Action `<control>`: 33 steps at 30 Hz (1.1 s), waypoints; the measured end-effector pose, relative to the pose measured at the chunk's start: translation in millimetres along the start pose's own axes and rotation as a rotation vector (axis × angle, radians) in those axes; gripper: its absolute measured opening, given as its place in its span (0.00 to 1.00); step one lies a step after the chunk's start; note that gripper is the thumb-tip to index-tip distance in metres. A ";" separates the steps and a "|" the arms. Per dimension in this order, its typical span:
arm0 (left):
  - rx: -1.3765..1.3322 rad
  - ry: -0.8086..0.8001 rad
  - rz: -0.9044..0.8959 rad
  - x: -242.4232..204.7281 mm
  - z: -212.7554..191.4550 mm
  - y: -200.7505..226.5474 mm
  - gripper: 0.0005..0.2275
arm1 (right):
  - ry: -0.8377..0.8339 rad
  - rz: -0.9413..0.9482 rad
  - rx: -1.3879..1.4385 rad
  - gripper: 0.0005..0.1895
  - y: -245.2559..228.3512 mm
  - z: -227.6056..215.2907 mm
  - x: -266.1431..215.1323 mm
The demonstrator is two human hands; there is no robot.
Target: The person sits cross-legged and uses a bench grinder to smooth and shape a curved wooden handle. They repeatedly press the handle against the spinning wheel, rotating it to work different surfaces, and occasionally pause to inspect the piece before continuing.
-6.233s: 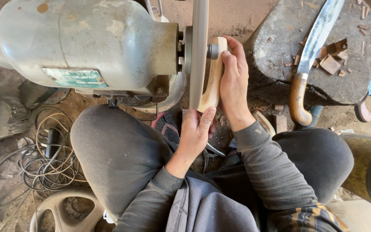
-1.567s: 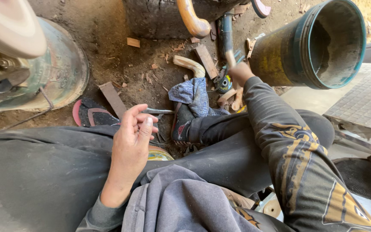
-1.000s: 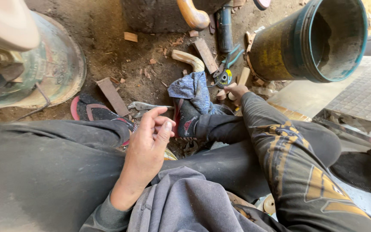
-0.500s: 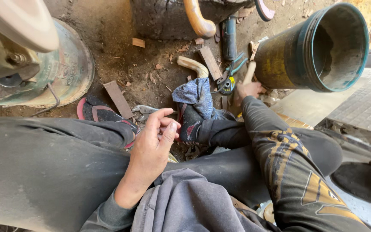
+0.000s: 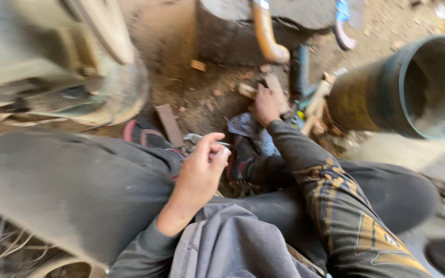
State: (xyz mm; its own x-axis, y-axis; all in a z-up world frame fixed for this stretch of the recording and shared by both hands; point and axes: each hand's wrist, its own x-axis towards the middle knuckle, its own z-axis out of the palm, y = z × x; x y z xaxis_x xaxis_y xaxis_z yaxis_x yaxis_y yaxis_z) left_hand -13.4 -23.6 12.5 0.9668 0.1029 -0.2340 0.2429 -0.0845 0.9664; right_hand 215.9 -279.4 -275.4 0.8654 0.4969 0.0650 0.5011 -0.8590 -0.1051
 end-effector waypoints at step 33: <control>-0.578 -0.298 0.016 58.5 -62.6 43.0 0.18 | -0.167 -0.182 1.998 0.24 -186.4 -339.6 68.9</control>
State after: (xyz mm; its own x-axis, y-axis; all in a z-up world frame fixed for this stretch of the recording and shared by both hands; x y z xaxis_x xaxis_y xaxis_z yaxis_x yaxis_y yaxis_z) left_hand 48.6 40.8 47.1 0.9707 -0.1805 -0.1584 0.2268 0.4717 0.8521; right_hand 180.9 -127.0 85.7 0.7464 0.6511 0.1376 -0.2374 0.4537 -0.8589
